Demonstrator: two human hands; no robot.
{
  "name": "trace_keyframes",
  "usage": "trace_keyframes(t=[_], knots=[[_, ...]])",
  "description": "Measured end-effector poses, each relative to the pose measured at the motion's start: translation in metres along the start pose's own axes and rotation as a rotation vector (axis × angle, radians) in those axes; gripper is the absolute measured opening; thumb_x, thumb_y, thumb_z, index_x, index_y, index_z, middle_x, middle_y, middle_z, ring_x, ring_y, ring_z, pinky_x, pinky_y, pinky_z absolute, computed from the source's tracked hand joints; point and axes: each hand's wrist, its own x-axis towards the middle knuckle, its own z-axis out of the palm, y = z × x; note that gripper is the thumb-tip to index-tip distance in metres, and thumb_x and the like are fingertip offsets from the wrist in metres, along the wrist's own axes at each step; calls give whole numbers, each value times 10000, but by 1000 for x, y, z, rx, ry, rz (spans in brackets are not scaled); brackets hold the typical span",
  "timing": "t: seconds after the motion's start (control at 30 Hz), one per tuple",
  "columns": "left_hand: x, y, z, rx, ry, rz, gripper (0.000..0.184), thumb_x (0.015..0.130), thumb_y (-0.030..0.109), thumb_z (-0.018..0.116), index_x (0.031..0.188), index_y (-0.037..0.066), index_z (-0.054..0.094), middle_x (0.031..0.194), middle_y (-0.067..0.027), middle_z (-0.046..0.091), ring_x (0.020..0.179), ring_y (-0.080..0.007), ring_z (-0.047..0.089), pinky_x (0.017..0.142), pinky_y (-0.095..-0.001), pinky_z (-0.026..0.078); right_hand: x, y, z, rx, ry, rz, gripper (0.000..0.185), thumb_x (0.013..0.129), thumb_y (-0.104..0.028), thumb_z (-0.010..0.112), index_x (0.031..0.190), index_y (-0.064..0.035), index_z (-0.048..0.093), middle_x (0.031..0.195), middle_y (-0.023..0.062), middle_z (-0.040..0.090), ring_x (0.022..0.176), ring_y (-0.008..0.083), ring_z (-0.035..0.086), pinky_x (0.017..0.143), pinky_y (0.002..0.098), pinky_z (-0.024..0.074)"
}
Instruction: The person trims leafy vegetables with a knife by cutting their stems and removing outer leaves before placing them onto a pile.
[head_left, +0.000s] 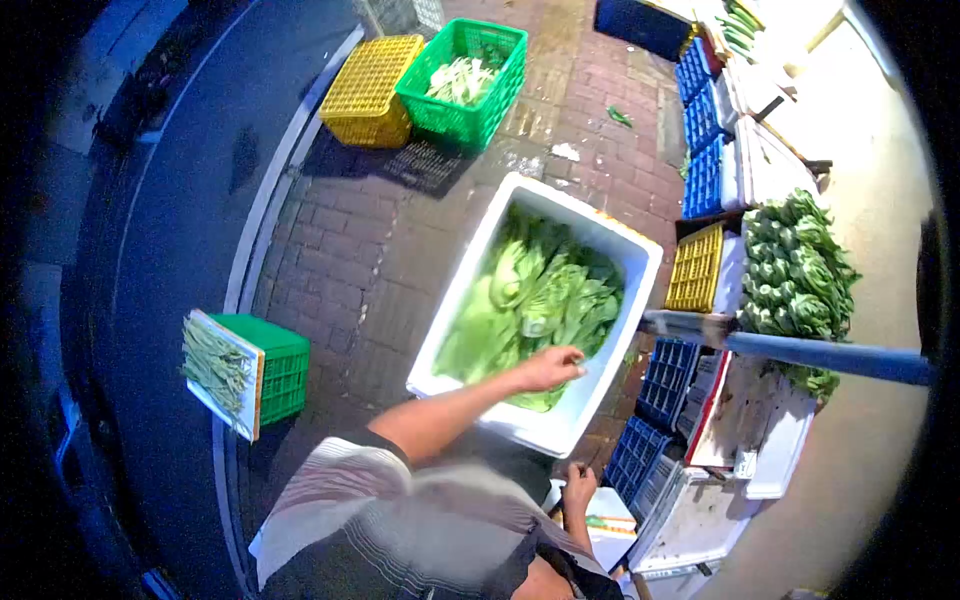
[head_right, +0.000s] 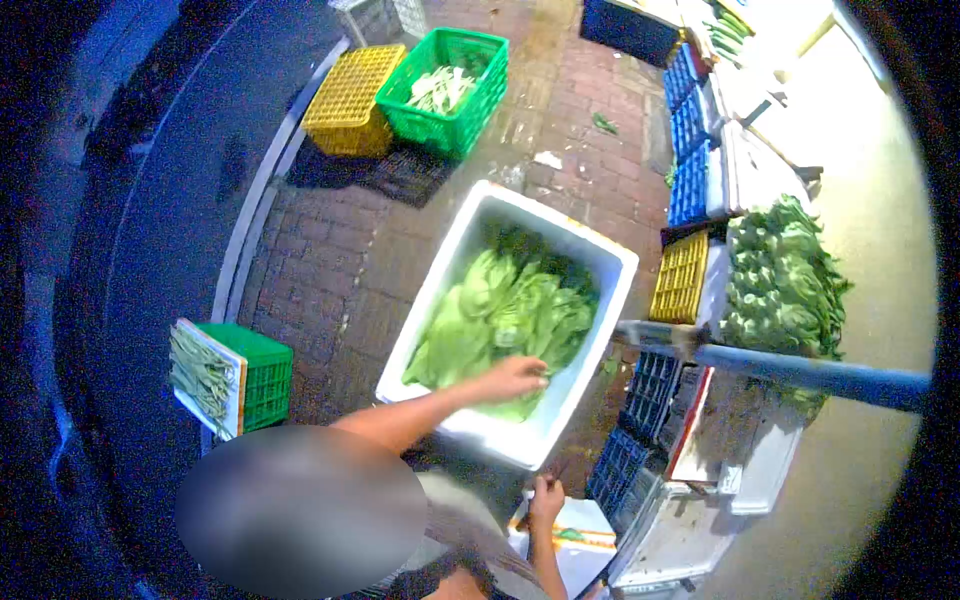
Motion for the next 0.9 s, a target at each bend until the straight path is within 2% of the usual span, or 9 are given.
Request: trace_keyframes(t=[0.13,0.17,0.23,0.27,0.33,0.4,0.47,0.57,0.9], knots=[[-70,-25,-124,-91,270,-90,483,929,304,601,1298,-4,555,1222,-192,627,1146,-267,598,989,-377,468,-10,-42,54,-84,-56,-231,192,902,-149,631,984,26,635,789,56,621,705,131,579,657,282,484],[-79,-56,-151,117,436,-109,463,921,271,608,1273,-26,565,1165,-187,654,1083,-260,628,959,-371,489,-19,-90,64,-9,-114,-17,214,898,-150,635,1005,35,638,807,73,640,722,149,601,685,292,499],[-99,-133,-197,-90,682,-152,439,896,244,629,1228,-40,591,1176,-194,649,1092,-272,617,938,-383,484,-4,-114,80,-67,-142,-322,240,908,-176,632,1035,26,651,843,100,672,704,157,625,632,280,510],[-131,-118,-218,-41,733,-234,438,890,249,650,1218,-36,595,1166,-193,657,1070,-267,628,918,-376,496,1,-139,85,-53,-193,-129,263,912,-192,636,1059,26,644,853,97,674,721,151,631,646,275,516],[-176,-108,-246,20,851,-365,433,878,267,685,1194,-21,617,1116,-175,680,1024,-248,650,903,-360,506,10,-180,100,-40,-181,-361,289,922,-225,642,1083,14,628,861,75,661,626,94,575,504,232,467],[-195,-198,-264,-42,960,-264,394,887,233,685,1183,-17,617,1055,-158,691,949,-212,656,805,-336,532,60,-175,117,9,-225,-324,282,898,-185,674,1081,26,639,869,88,671,718,125,596,567,298,486],[-217,-166,-260,-158,966,-281,316,891,182,690,1135,-8,629,905,-74,666,714,-116,595,629,-277,492,63,-243,128,-98,-178,-492,253,890,-205,679,1025,8,657,781,108,666,703,133,594,621,312,483],[-214,-221,-274,-219,920,-296,308,893,193,685,1124,-5,636,888,-69,671,722,-125,603,630,-288,493,114,-287,156,-231,-51,-764,269,880,-262,682,972,-11,654,820,146,664,716,277,625,679,405,488],[9,-194,-432,341,579,-363,426,860,319,659,1131,-10,658,1106,-222,676,1061,-360,639,924,-415,494,297,-427,233,-543,245,-783,474,906,-328,632,1241,3,580,1309,248,549,1255,396,495,1055,419,394]])
